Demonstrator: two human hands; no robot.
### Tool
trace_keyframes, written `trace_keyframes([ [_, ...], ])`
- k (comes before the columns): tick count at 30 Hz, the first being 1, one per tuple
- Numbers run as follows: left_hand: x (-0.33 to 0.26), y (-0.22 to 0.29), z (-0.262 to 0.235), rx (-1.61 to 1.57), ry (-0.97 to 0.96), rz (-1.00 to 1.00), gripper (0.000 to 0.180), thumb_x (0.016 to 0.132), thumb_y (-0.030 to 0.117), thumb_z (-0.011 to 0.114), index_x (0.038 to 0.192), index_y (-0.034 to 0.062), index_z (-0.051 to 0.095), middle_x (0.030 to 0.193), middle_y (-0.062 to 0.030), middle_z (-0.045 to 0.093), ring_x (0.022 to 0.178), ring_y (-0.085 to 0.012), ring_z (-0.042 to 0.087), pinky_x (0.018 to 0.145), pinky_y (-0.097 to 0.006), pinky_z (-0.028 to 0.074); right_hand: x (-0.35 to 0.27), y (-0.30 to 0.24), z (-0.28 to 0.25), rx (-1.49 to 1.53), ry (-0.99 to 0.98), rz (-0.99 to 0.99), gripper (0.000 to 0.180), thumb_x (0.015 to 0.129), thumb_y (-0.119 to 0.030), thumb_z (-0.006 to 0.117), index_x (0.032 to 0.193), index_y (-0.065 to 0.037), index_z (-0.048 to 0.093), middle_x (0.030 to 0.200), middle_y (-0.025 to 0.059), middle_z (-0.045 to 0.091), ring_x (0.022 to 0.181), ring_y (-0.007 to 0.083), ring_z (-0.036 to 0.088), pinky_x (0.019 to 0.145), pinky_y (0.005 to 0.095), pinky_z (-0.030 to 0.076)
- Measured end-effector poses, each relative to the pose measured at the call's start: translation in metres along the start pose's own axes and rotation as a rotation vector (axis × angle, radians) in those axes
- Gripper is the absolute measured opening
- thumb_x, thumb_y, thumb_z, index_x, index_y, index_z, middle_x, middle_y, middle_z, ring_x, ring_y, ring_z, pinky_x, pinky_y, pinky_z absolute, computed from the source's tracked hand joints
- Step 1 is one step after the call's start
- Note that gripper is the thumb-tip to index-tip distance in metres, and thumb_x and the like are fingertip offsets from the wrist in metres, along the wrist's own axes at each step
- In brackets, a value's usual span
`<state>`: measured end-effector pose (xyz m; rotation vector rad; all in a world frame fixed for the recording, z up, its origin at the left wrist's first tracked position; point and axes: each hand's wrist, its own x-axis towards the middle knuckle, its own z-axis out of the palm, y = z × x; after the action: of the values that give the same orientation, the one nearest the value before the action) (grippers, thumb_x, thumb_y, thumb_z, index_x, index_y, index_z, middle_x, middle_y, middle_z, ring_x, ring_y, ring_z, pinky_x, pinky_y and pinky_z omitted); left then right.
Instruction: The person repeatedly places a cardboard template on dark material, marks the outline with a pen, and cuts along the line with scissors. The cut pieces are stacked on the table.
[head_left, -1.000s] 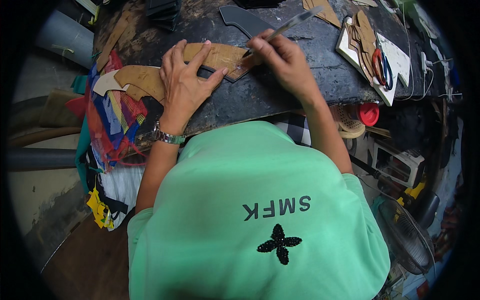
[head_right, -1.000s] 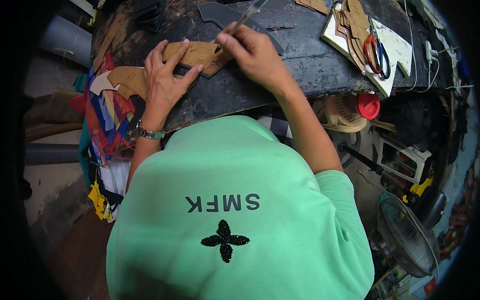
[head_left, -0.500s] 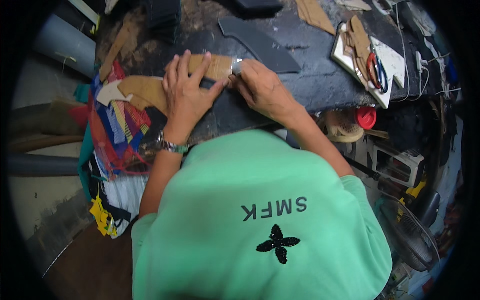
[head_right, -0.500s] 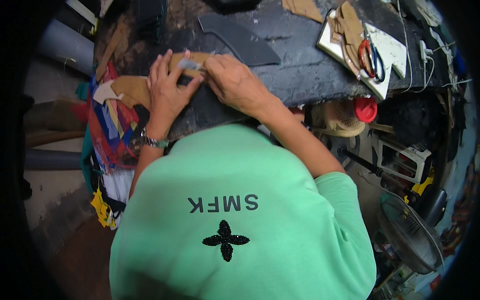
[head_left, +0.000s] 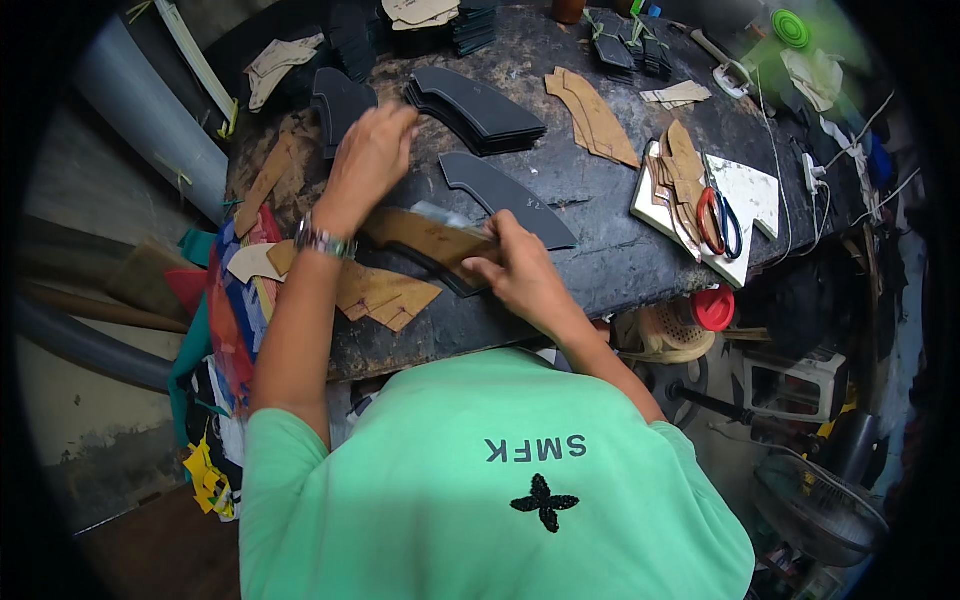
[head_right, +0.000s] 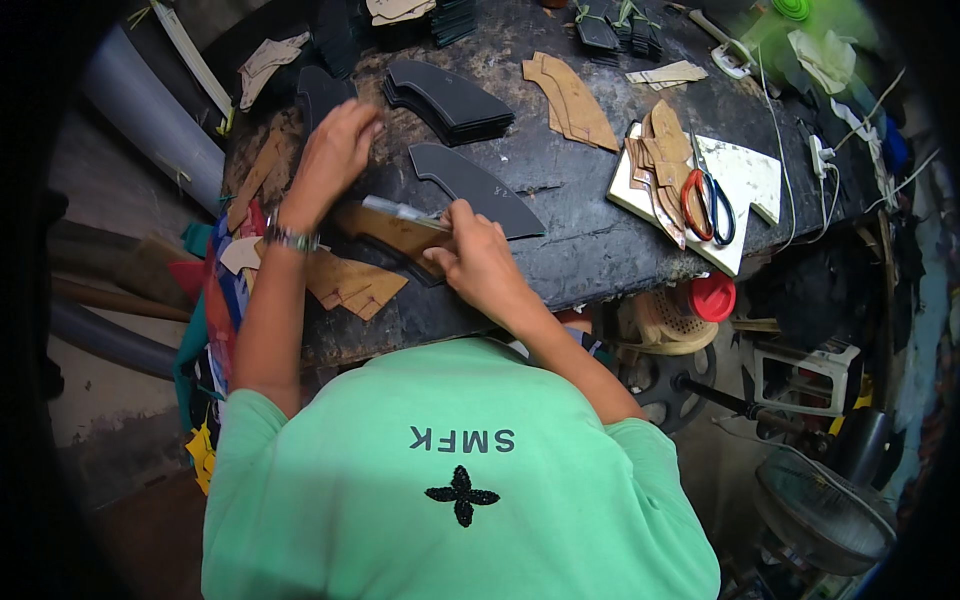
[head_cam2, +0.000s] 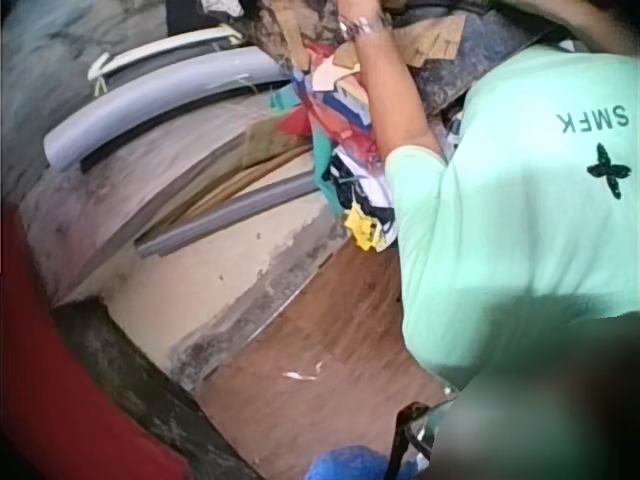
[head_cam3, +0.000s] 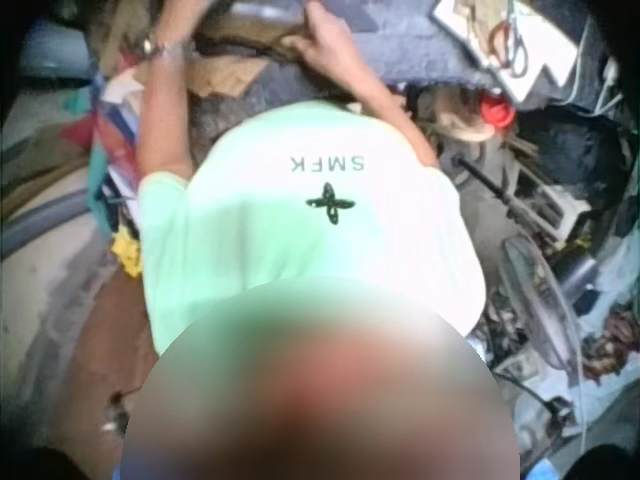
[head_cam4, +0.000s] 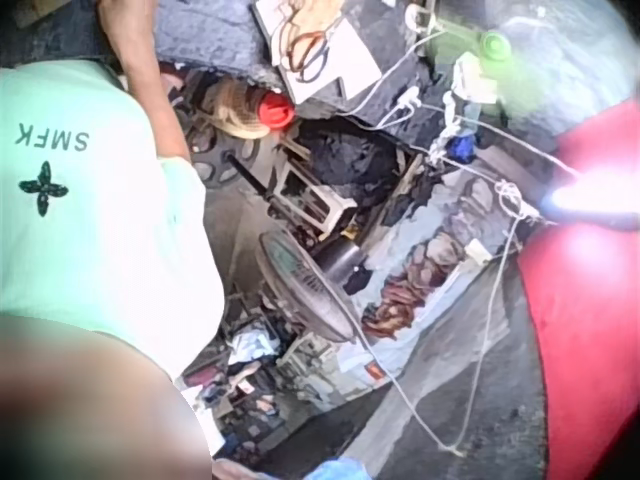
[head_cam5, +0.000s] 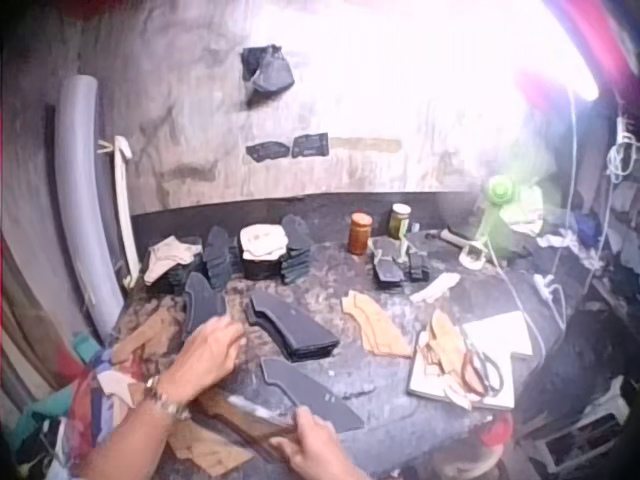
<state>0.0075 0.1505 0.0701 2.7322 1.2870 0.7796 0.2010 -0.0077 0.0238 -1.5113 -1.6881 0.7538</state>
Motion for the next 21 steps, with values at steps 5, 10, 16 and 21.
trace_keyframes([
  [5, 0.075, -0.041, 0.025, 0.050, -0.151, 0.074, 0.052, 0.086, 0.008, 0.069, 0.135, 0.0070, 0.054, 0.136, -0.0159, 0.053, 0.124, -0.0346, 0.052, 0.101, -0.041, 0.045, 0.016, 0.016, -0.048, 0.188, 0.067, 0.215, 0.031, 0.087, -0.013, 0.075, 0.106, 0.001, 0.056, 0.092, 0.0114, 0.065, 0.087, 0.0196, 0.064, 0.077, 0.0331, 0.050],
  [10, 0.113, -0.060, 0.050, 0.123, -0.355, 0.032, 0.065, 0.078, 0.005, 0.076, 0.139, 0.0093, 0.054, 0.137, -0.0188, 0.057, 0.126, -0.0335, 0.055, 0.104, -0.040, 0.045, 0.016, 0.032, -0.046, -0.366, 0.118, 0.080, 0.043, 0.080, -0.019, 0.080, 0.108, 0.002, 0.056, 0.101, 0.0200, 0.059, 0.100, 0.0364, 0.055, 0.087, 0.0438, 0.046],
  [16, 0.105, -0.065, 0.041, 0.024, -0.299, 0.080, 0.058, 0.079, 0.001, 0.074, 0.134, 0.0111, 0.059, 0.124, -0.0182, 0.065, 0.114, -0.0367, 0.062, 0.095, -0.040, 0.051, 0.001, 0.053, -0.078, -0.004, 0.106, 0.276, 0.041, 0.084, -0.019, 0.077, 0.108, 0.004, 0.052, 0.091, 0.0266, 0.065, 0.084, 0.0408, 0.065, 0.075, 0.0459, 0.050],
  [21, 0.039, -0.042, -0.004, -0.054, 0.046, 0.173, 0.058, 0.081, 0.006, 0.072, 0.136, 0.0099, 0.055, 0.128, -0.0171, 0.062, 0.116, -0.0353, 0.060, 0.098, -0.042, 0.049, -0.012, 0.071, -0.120, -0.492, 0.213, 0.192, 0.028, 0.094, -0.013, 0.065, 0.113, 0.004, 0.056, 0.099, 0.0120, 0.065, 0.092, 0.0181, 0.059, 0.084, 0.0315, 0.048],
])
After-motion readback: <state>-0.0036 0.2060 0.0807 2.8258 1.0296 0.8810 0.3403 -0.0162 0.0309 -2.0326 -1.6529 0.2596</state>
